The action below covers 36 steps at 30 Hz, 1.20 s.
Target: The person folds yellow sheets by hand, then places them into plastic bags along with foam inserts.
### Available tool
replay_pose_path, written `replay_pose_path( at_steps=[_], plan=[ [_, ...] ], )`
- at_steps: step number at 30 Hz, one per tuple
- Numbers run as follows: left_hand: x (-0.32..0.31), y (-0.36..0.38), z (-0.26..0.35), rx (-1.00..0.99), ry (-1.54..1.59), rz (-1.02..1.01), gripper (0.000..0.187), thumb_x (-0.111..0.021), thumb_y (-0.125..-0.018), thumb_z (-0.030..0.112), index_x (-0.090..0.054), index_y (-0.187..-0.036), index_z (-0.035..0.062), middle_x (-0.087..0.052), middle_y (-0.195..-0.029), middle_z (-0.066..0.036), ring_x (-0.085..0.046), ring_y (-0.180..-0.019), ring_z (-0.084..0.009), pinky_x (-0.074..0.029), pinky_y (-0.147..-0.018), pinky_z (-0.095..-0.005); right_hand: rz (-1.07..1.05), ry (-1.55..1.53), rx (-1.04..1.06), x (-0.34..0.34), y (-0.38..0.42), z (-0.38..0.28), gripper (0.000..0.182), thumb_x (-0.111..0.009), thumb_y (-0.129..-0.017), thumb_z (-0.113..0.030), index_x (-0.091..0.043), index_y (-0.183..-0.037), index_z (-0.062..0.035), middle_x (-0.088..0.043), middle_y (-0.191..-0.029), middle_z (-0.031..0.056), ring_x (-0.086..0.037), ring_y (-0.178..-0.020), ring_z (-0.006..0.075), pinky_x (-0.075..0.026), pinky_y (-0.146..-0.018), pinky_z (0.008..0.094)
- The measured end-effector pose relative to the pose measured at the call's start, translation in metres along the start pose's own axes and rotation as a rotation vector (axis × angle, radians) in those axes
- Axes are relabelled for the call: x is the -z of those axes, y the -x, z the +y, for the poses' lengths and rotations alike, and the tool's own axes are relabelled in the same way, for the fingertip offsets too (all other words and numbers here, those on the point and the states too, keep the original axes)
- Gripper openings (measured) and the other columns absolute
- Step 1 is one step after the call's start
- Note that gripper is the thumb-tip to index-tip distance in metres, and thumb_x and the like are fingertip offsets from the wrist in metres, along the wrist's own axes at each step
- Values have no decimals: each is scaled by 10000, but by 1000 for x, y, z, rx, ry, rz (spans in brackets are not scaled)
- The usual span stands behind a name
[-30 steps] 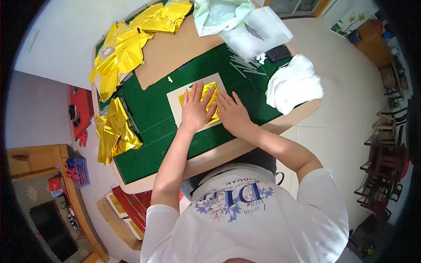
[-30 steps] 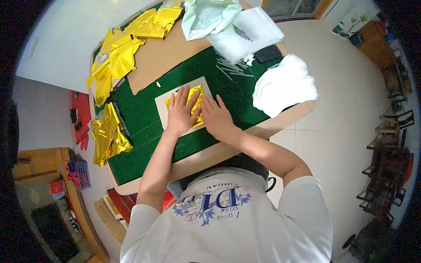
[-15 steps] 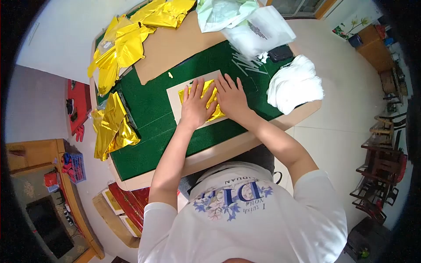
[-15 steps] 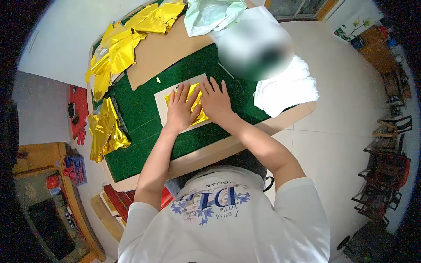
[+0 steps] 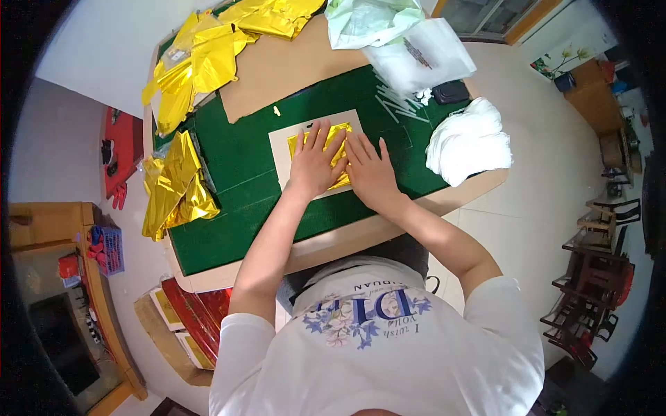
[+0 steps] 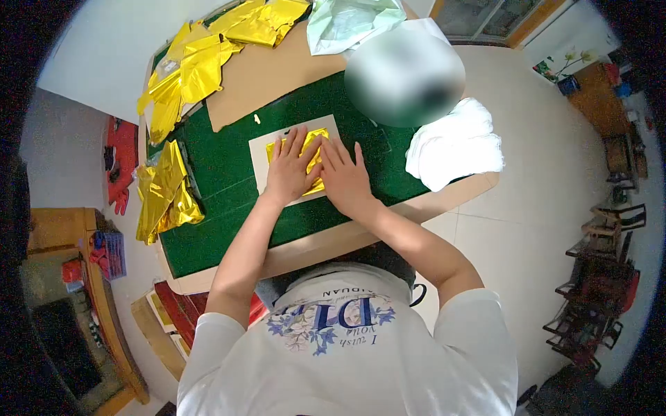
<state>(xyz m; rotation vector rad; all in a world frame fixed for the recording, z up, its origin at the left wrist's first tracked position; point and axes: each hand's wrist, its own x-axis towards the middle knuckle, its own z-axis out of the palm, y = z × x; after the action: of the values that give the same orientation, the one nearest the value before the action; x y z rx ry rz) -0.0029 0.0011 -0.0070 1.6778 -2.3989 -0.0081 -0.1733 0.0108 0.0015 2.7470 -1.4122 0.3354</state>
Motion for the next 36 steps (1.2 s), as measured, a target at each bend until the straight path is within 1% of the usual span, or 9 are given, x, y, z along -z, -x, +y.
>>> replay_pose_path(
  at_steps=[2, 9, 12, 13, 17, 21, 27, 33, 36],
  plan=[
    [-1, 0, -1, -3, -13, -4, 559, -402, -955, 473, -351, -1459, 239, -261, -1529, -145, -221, -1425, -304, -144, -1151, -517, 71, -40, -37, -8, 5, -2, 500, -508, -905, -217, -457, -1344, 16, -367, -1466, 140, -294, -1389, 283, -209, -1101, 562],
    [-3, 1, -1, -1, 16, 44, 565, -445, -940, 470, -382, -1444, 224, -313, -1505, -153, -256, -1411, -317, -191, -1130, -529, -35, 64, -51, 16, 5, -1, 505, -498, -921, -236, -445, -1347, 29, -385, -1451, 137, -300, -1385, 278, -223, -1092, 566],
    [-3, 1, -1, -6, 17, 52, 569, -438, -940, 476, -387, -1440, 210, -314, -1505, -149, -253, -1412, -317, -197, -1129, -530, -66, 142, -47, 19, -7, 5, 492, -497, -920, -234, -449, -1355, -9, -376, -1459, 133, -299, -1385, 283, -234, -1086, 570],
    [-3, 1, -1, -4, 18, 51, 569, -438, -940, 476, -387, -1440, 210, -314, -1505, -149, -253, -1412, -317, -197, -1129, -530, -9, 82, -50, 16, -12, 6, 480, -493, -923, -230, -452, -1359, -33, -366, -1467, 132, -299, -1384, 285, -241, -1081, 576],
    [-6, 0, -1, 14, 3, 34, 598, -408, -946, 475, -377, -1439, 140, -316, -1505, -147, -258, -1412, -306, -195, -1136, -513, 50, -53, -89, -1, -28, 8, 459, -471, -938, -229, -450, -1376, -89, -336, -1492, 118, -299, -1385, 287, -253, -1070, 595],
    [-7, 0, -2, 24, -33, 11, 625, -371, -951, 471, -350, -1448, 92, -308, -1511, -137, -248, -1418, -294, -173, -1148, -496, 50, -57, -131, -21, -29, 8, 459, -436, -953, -248, -443, -1378, -76, -335, -1496, 109, -295, -1388, 286, -248, -1071, 605],
    [-8, 1, -3, 19, 8, 29, 634, -393, -941, 475, -347, -1450, 99, -308, -1513, -131, -239, -1422, -291, -164, -1152, -497, 93, -9, -176, -29, -29, 8, 474, -421, -942, -277, -464, -1364, -64, -381, -1467, 111, -307, -1384, 278, -218, -1067, 635],
    [-7, 1, -2, 19, 17, 41, 640, -419, -931, 470, -346, -1449, 100, -307, -1510, -138, -247, -1417, -297, -162, -1153, -497, 99, 10, -167, -32, -28, 15, 497, -412, -959, -291, -408, -1398, -59, -330, -1501, 109, -276, -1398, 293, -229, -1066, 626],
    [-6, 1, -1, 24, 30, 47, 645, -427, -928, 473, -346, -1448, 100, -301, -1513, -137, -240, -1420, -298, -160, -1153, -498, 100, 20, -176, -26, -23, 18, 495, -417, -958, -295, -402, -1405, -85, -324, -1504, 107, -278, -1397, 297, -226, -1067, 626]
  ],
)
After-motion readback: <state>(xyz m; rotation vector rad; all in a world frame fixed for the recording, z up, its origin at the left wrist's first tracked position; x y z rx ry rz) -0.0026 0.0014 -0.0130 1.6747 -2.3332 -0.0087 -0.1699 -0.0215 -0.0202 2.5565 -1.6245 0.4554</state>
